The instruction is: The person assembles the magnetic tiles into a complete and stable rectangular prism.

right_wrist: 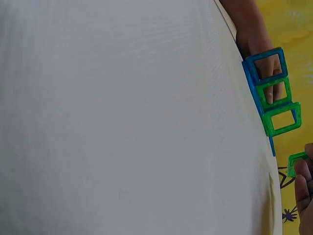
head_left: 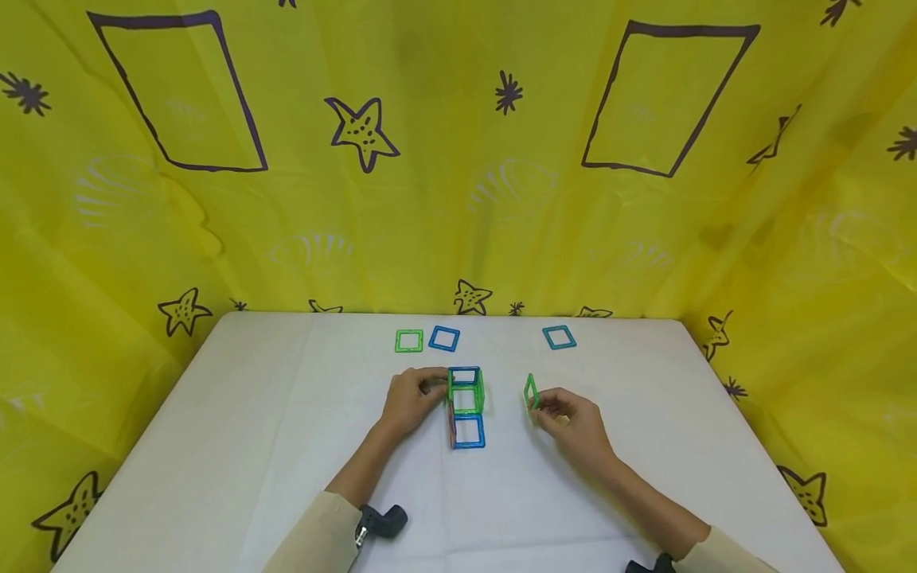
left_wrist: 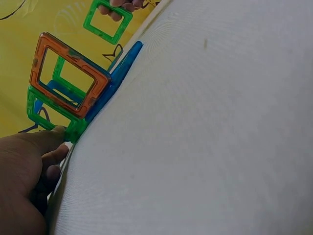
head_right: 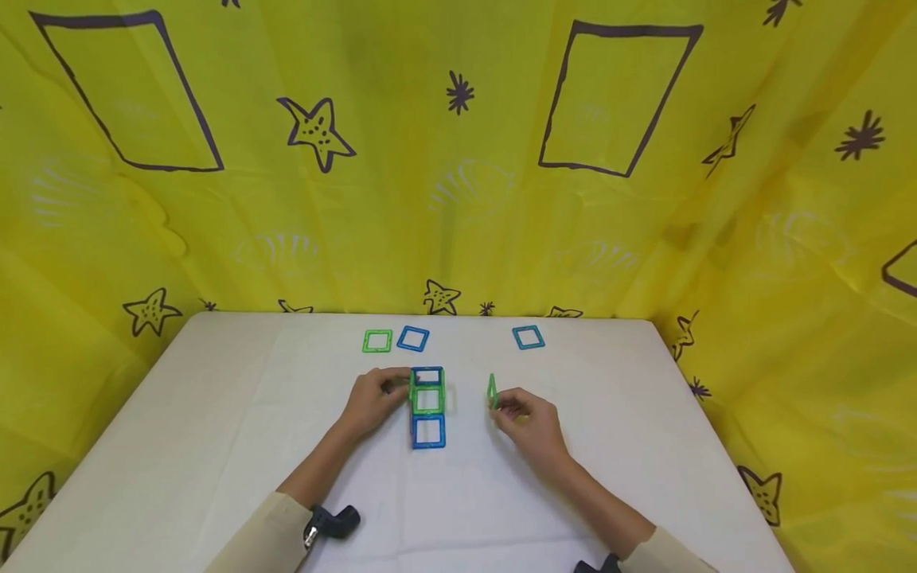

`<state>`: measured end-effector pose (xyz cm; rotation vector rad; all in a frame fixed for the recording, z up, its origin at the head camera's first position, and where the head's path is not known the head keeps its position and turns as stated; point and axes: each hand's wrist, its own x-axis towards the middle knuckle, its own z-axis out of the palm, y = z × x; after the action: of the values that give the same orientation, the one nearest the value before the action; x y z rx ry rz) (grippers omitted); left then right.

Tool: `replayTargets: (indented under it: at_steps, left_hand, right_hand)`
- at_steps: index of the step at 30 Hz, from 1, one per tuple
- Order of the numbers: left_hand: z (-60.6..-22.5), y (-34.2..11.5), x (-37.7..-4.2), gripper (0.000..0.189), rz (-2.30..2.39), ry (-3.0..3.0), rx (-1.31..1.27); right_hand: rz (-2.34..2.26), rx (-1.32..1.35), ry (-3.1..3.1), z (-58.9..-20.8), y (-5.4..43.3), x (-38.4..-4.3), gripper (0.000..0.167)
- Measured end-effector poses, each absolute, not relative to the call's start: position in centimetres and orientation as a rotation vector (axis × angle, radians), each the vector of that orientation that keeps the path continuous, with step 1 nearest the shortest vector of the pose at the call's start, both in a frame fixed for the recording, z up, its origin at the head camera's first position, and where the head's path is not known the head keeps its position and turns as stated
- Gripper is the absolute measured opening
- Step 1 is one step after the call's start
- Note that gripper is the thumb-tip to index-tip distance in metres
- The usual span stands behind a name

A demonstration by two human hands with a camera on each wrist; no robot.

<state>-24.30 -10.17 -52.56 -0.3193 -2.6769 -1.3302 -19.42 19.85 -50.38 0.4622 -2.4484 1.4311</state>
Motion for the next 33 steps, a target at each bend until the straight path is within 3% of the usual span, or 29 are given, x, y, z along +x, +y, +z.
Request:
replayTargets:
  at_steps: [9, 33]
  left_hand:
    - [-52.6, -10.2, -24.4, 0.026, -1.316, -2.691, -0.307]
    - [-52.6, -10.1, -24.4, 0.027, -1.316, -2.697, -0.315]
  right_hand:
    - [1.524, 0.560, -2.421, -50.3, 19.4, -18.8, 0.020]
    - [1.681, 0.513, -2.511, -50.5, 17.0, -16.9, 0.020]
